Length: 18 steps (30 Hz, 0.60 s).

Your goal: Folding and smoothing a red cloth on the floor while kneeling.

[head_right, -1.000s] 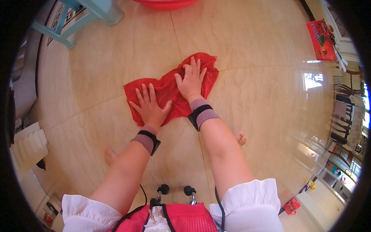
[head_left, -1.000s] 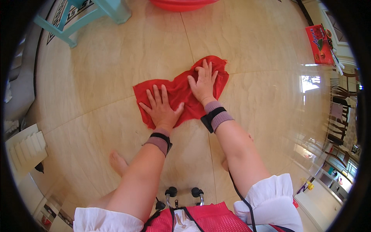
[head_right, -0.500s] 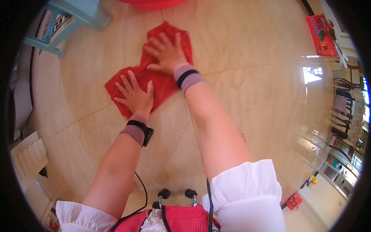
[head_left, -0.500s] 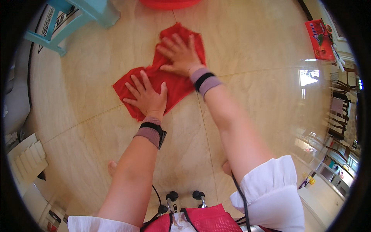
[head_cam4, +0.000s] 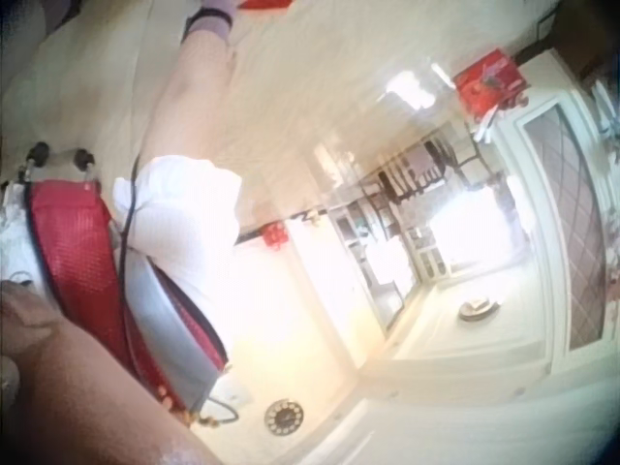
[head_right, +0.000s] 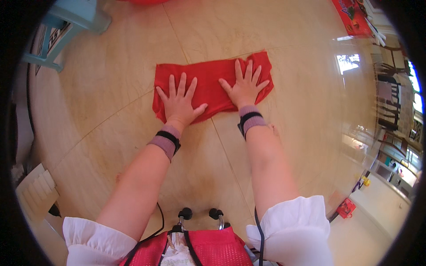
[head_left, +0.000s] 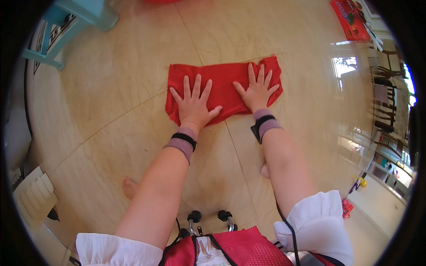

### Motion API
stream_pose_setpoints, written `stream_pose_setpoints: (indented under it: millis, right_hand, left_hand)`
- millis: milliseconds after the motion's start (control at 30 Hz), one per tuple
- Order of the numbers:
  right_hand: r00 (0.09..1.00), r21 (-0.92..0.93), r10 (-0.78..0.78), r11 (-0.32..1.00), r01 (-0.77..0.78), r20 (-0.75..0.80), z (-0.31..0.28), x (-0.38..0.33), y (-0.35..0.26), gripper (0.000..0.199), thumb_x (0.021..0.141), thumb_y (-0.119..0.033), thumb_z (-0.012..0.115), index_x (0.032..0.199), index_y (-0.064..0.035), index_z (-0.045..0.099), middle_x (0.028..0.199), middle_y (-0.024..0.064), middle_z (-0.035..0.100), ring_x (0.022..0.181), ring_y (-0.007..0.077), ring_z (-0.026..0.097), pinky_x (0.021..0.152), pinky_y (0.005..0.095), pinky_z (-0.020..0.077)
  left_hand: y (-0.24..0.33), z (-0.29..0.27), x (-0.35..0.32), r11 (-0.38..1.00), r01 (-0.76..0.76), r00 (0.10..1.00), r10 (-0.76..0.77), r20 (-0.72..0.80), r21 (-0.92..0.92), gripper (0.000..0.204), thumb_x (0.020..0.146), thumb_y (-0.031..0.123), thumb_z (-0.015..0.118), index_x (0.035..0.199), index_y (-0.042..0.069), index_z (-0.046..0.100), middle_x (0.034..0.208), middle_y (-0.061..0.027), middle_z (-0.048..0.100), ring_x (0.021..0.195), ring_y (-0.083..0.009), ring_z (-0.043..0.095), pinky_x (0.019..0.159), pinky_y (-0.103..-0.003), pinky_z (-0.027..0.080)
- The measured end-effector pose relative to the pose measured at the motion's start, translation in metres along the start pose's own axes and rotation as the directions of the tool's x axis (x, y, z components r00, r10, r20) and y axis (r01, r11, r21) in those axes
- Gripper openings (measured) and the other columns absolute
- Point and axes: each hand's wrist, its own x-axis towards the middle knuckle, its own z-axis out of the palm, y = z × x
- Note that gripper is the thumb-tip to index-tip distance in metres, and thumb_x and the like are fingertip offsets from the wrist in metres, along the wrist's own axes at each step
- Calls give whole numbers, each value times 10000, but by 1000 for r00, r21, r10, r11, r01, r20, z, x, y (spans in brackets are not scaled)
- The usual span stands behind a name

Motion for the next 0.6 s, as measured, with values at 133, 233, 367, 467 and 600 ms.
stream_pose_setpoints:
  millis: [133,233,367,467,600]
  right_hand:
    - [996,4,36,999,-36,-84,15,-72,29,982,854,-787,572,1646,-280,285,1738,105,159,1591,426,86,1137,820,80]
    - [994,44,72,997,-69,-80,18,-131,30,988,860,-704,617,1645,-203,288,1729,120,181,1591,416,94,1168,785,49]
    - [993,118,112,987,-108,-32,22,-210,27,1019,862,-675,628,1650,-137,268,1719,149,193,1593,415,86,1194,749,37]
    - [992,134,126,983,-127,22,22,-250,23,1011,876,-675,610,1657,-140,255,1732,143,157,1598,415,67,1200,741,22]
    - [992,102,122,987,-125,34,18,-243,32,1008,867,-662,630,1656,-152,264,1737,123,152,1598,417,64,1201,742,33]
  left_hand:
    - [25,15,-49,995,-81,997,81,-2,-64,1015,756,753,675,1609,286,386,1729,-69,208,1595,-398,80,1153,-819,59]
    - [35,18,-87,993,-98,994,101,48,-58,1022,750,749,682,1610,283,385,1729,-66,207,1597,-397,73,1153,-821,50]
    - [43,30,-127,984,-153,986,158,56,-88,1049,741,743,695,1623,290,353,1735,-59,180,1597,-394,70,1157,-819,35]
    - [48,33,-140,976,-205,975,211,74,-77,1059,734,743,700,1625,294,346,1739,-53,167,1599,-386,68,1165,-810,23]
    - [55,34,-136,965,-243,962,253,105,-97,1059,730,736,705,1623,291,352,1742,-50,159,1605,-375,50,1170,-801,-1]
